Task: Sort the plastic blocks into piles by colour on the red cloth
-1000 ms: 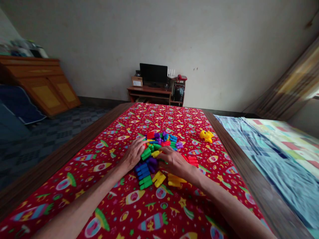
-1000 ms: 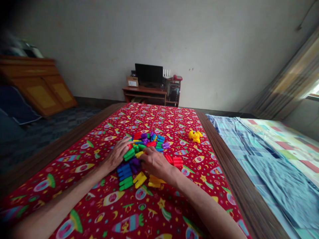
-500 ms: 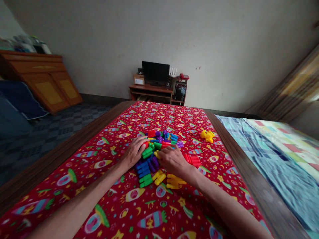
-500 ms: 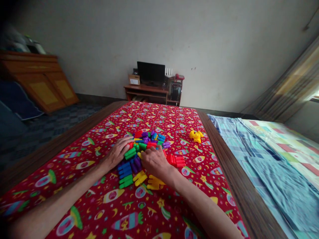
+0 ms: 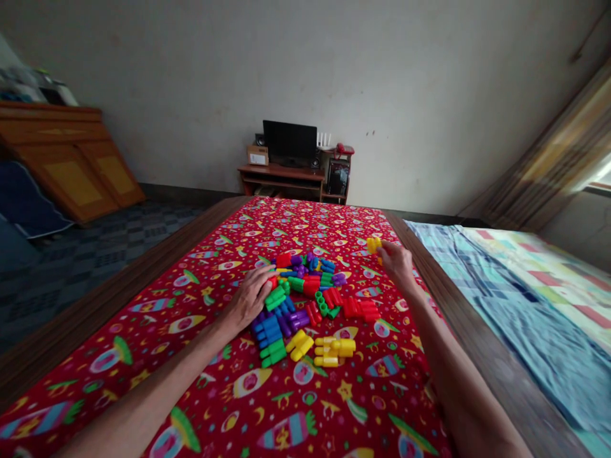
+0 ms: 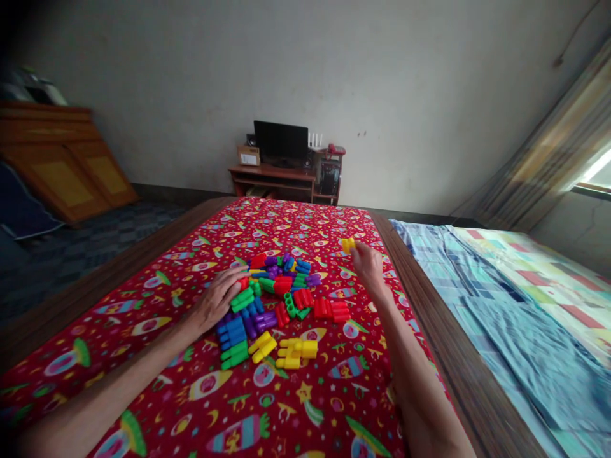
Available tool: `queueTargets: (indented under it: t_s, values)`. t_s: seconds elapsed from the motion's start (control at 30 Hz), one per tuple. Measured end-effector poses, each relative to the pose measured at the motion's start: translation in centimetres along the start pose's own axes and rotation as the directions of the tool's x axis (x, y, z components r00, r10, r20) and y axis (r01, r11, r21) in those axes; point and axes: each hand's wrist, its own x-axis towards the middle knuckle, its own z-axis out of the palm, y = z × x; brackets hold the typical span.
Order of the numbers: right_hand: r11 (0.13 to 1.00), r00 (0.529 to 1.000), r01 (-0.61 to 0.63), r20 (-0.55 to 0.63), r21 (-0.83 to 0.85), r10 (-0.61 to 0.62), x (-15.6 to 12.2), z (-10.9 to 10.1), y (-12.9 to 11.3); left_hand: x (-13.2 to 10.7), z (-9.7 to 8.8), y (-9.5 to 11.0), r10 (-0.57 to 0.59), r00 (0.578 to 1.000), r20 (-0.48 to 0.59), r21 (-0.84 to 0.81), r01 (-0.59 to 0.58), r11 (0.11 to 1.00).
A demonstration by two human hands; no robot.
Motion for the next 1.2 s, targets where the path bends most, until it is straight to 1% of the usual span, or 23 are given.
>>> queueTargets:
  t_s: [0.07, 0.17, 0.2, 0.27, 0.33, 0.37, 0.43, 0.53, 0.6, 0.67, 0.73, 0.77, 0.8, 0.83, 0.87, 0.9, 0.93, 1.0, 1.03, 1.07, 1.1, 1.13, 1.2]
  values:
    - [0.995, 0.994, -0.08, -0.073, -0.053, 0.076, 0.9, -1.3, 3.7, 0.0, 0.1, 0.0, 0.003, 1.0, -0.008, -0.003, -0.003, 1.0]
    - [0.971, 0.961, -0.238, -0.146, 0.001, 0.236, 1.3, -2.6, 8.1, -0.1, 0.2, -0.1, -0.002, 1.0, -0.011, -0.011, 0.002, 1.0]
    - [0.954, 0.947, -0.297, -0.122, 0.027, 0.298, 1.2, -2.7, 9.1, -0.1, 0.2, -0.1, -0.005, 1.0, -0.009, -0.013, 0.005, 1.0]
    - [0.918, 0.918, -0.394, -0.022, 0.046, 0.395, 0.8, -2.4, 10.5, -0.1, 0.2, -0.1, -0.016, 1.0, -0.001, -0.015, 0.016, 1.0]
    - [0.898, 0.897, -0.439, 0.055, 0.024, 0.438, 0.1, -1.7, 11.0, 0.0, 0.1, -0.1, -0.028, 1.0, -0.002, -0.017, 0.028, 0.999]
    - [0.894, 0.892, -0.449, 0.063, 0.011, 0.447, -0.2, -1.3, 11.0, 0.0, 0.1, -0.1, -0.03, 1.0, 0.0, -0.018, 0.03, 0.999]
    - [0.889, 0.889, -0.457, 0.013, -0.031, 0.458, -0.7, -0.9, 10.6, 0.0, 0.0, 0.0, -0.031, 0.999, 0.006, -0.014, 0.031, 0.999]
    - [0.869, 0.883, -0.468, -0.06, -0.158, 0.465, -0.9, -1.2, 9.5, 0.0, -0.1, 0.0, -0.028, 0.999, 0.018, -0.006, 0.028, 1.0]
    - [0.86, 0.889, -0.456, -0.068, -0.229, 0.453, -0.5, -2.0, 8.4, 0.0, -0.1, 0.0, -0.027, 0.999, 0.019, -0.007, 0.027, 1.0]
    - [0.882, 0.911, -0.41, -0.056, -0.232, 0.408, 0.2, -2.7, 6.8, 0.0, 0.0, 0.0, -0.027, 1.0, 0.009, -0.01, 0.028, 1.0]
    - [0.939, 0.955, -0.294, -0.024, -0.175, 0.295, 0.7, -3.0, 4.3, 0.0, 0.0, 0.0, -0.026, 1.0, 0.005, -0.015, 0.026, 1.0]
    - [0.97, 0.977, -0.209, 0.016, -0.124, 0.213, 0.7, -3.0, 2.8, 0.0, 0.0, 0.0, -0.026, 1.0, 0.006, -0.018, 0.026, 1.0]
    - [0.992, 0.991, -0.109, 0.076, -0.062, 0.114, 0.5, -2.9, 1.0, 0.0, 0.0, 0.0, -0.026, 1.0, 0.009, -0.02, 0.026, 0.999]
    - [1.0, 0.988, -0.001, 0.155, 0.011, -0.001, 0.1, -2.6, -0.8, 0.0, 0.0, 0.0, -0.025, 1.0, 0.012, -0.021, 0.025, 0.999]
    - [0.99, 0.957, 0.102, 0.262, 0.095, -0.124, -0.6, -2.2, -2.6, 0.0, 0.0, 0.0, -0.026, 1.0, 0.015, -0.022, 0.026, 0.999]
    - [0.964, 0.885, 0.197, 0.39, 0.178, -0.253, -1.5, -1.8, -4.4, 0.0, 0.0, 0.0, -0.027, 1.0, 0.015, -0.021, 0.028, 0.999]
    - [0.928, 0.782, 0.27, 0.505, 0.255, -0.367, -2.6, -1.3, -6.0, 0.0, 0.0, 0.0, -0.028, 1.0, 0.014, -0.02, 0.028, 0.999]
    - [0.851, 0.575, 0.39, 0.629, 0.352, -0.523, -4.8, -0.2, -8.5, 0.0, 0.0, 0.0, -0.027, 1.0, 0.014, -0.017, 0.027, 0.999]
    - [0.814, 0.493, 0.448, 0.658, 0.369, -0.57, -5.9, 0.2, -9.5, 0.0, 0.0, 0.0, -0.025, 1.0, 0.012, -0.015, 0.025, 1.0]
    - [0.782, 0.443, 0.508, 0.668, 0.361, -0.597, -6.8, 0.6, -10.1, 0.0, 0.0, 0.0, -0.021, 1.0, 0.009, -0.012, 0.021, 1.0]
    - [0.753, 0.424, 0.566, 0.666, 0.334, -0.614, -7.5, 0.9, -10.6, 0.0, 0.0, 0.0, -0.016, 1.0, 0.008, -0.009, 0.016, 1.0]
    - [0.73, 0.426, 0.616, 0.654, 0.296, -0.625, -8.1, 1.0, -11.0, 0.0, 0.0, 0.0, -0.011, 1.0, 0.006, -0.007, 0.011, 1.0]
    - [0.697, 0.459, 0.684, 0.616, 0.215, -0.64, -8.8, 0.7, -11.5, 0.0, 0.0, 0.0, -0.008, 1.0, 0.006, -0.005, 0.008, 1.0]
